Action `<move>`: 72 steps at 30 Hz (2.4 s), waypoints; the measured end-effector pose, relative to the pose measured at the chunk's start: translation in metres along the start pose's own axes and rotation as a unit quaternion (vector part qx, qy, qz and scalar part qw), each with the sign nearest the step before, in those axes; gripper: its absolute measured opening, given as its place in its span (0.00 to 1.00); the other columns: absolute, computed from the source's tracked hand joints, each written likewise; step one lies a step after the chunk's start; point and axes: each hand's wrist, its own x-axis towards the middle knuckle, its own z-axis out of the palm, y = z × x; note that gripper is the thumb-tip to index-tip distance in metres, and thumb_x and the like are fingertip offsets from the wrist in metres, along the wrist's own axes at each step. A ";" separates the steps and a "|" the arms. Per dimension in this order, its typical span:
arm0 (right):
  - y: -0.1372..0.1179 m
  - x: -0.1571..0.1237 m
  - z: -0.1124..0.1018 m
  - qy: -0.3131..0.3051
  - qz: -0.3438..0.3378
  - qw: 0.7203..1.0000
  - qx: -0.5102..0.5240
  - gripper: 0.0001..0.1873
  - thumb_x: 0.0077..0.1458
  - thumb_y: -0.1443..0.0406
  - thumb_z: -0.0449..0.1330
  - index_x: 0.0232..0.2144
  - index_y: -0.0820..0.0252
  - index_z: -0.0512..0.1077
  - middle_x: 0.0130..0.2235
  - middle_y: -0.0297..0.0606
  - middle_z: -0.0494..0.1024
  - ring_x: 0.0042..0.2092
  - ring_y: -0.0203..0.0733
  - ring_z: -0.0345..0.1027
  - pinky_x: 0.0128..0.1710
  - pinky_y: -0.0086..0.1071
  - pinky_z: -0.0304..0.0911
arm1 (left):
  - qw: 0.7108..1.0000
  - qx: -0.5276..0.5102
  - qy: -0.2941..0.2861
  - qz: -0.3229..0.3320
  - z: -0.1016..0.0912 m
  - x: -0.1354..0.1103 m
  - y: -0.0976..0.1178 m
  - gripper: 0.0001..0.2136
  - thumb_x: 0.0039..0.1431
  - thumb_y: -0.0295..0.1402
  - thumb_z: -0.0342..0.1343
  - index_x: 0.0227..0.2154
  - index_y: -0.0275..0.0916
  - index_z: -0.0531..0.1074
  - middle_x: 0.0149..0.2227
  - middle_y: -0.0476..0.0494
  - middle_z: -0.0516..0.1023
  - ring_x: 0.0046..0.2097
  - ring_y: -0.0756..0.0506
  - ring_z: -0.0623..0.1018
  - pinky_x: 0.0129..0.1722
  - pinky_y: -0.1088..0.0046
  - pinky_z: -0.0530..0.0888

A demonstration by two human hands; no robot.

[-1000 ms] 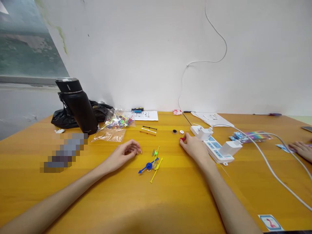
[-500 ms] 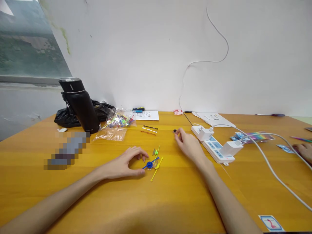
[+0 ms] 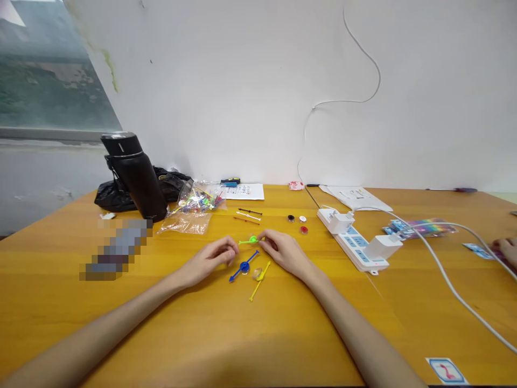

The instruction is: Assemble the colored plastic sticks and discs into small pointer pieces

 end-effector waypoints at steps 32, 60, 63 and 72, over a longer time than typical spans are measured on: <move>-0.021 0.031 0.022 0.135 -0.142 0.980 -0.048 0.04 0.64 0.67 0.57 0.37 0.56 0.72 0.35 0.38 0.75 0.39 0.44 0.65 0.41 0.37 0.62 | 0.978 -0.175 0.116 -0.007 0.001 0.019 -0.025 0.18 0.59 0.45 0.61 0.46 0.40 0.69 0.37 0.44 0.76 0.37 0.46 0.79 0.35 0.67 0.81; -0.017 0.028 0.026 0.088 -0.073 0.992 0.059 0.09 0.66 0.60 0.56 0.36 0.58 0.72 0.32 0.36 0.74 0.31 0.38 0.65 0.33 0.31 0.62 | 0.994 0.019 0.105 0.038 0.008 0.016 -0.007 0.12 0.58 0.39 0.61 0.42 0.40 0.75 0.39 0.43 0.78 0.41 0.45 0.75 0.36 0.74 0.70; -0.023 0.027 0.027 0.102 -0.052 0.987 0.113 0.09 0.68 0.59 0.54 0.44 0.57 0.68 0.33 0.35 0.74 0.33 0.38 0.67 0.36 0.31 0.64 | 0.995 0.016 0.096 0.037 0.006 0.015 -0.010 0.12 0.60 0.40 0.61 0.42 0.40 0.75 0.40 0.44 0.76 0.40 0.46 0.74 0.36 0.74 0.69; -0.037 0.022 0.026 0.168 0.001 0.981 0.100 0.24 0.72 0.57 0.44 0.23 0.57 0.61 0.22 0.31 0.65 0.25 0.35 0.61 0.28 0.29 0.57 | 0.970 -0.215 0.104 -0.035 -0.009 0.016 -0.021 0.20 0.61 0.44 0.59 0.53 0.43 0.71 0.39 0.43 0.76 0.41 0.47 0.76 0.38 0.75 0.72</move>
